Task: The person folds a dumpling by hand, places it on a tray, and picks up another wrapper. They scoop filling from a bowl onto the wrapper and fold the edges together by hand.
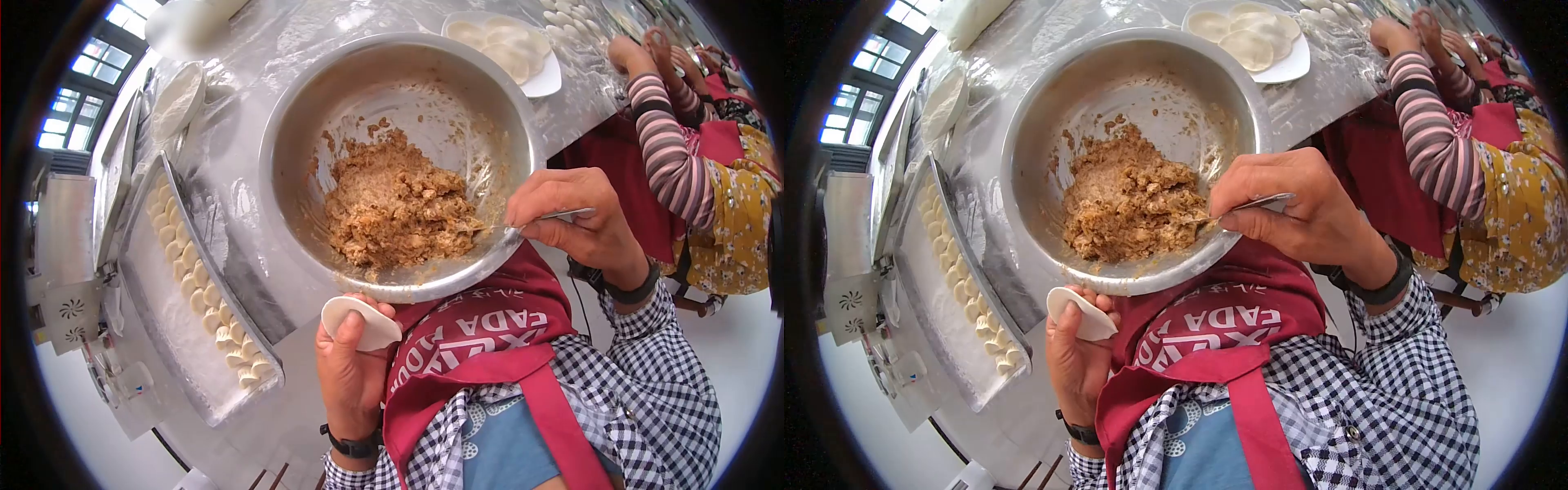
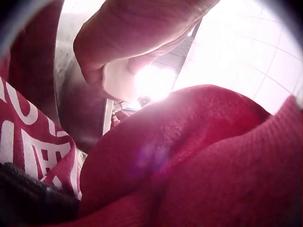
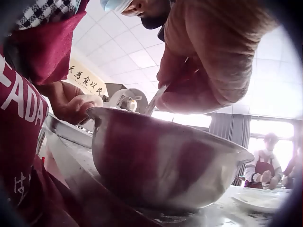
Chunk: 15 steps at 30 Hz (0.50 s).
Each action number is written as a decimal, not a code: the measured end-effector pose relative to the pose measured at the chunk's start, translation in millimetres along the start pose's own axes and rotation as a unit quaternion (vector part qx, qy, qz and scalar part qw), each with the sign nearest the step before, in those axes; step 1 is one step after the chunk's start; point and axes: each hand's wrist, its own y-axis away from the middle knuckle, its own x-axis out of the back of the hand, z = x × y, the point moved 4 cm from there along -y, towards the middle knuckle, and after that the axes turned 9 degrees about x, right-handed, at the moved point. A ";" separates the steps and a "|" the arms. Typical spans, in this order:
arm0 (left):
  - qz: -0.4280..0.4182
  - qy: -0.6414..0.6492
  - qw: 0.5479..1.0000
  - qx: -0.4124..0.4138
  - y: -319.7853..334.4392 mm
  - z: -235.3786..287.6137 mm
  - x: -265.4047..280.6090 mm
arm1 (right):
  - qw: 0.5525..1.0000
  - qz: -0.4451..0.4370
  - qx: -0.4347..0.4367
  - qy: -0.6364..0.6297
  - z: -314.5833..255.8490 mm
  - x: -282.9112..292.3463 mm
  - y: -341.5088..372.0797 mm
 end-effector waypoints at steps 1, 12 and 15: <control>-0.004 0.002 1.000 0.002 -0.4 0.1 -0.4 | 1.000 -0.003 -0.004 -0.010 1.1 -0.4 0.6; -0.012 -0.031 0.999 0.037 1.8 -9.0 13.6 | 0.999 0.029 -0.009 -0.036 5.4 -0.9 8.4; -0.020 -0.080 0.994 0.066 1.3 -12.2 12.5 | 0.998 0.039 -0.025 -0.045 6.4 -3.0 11.6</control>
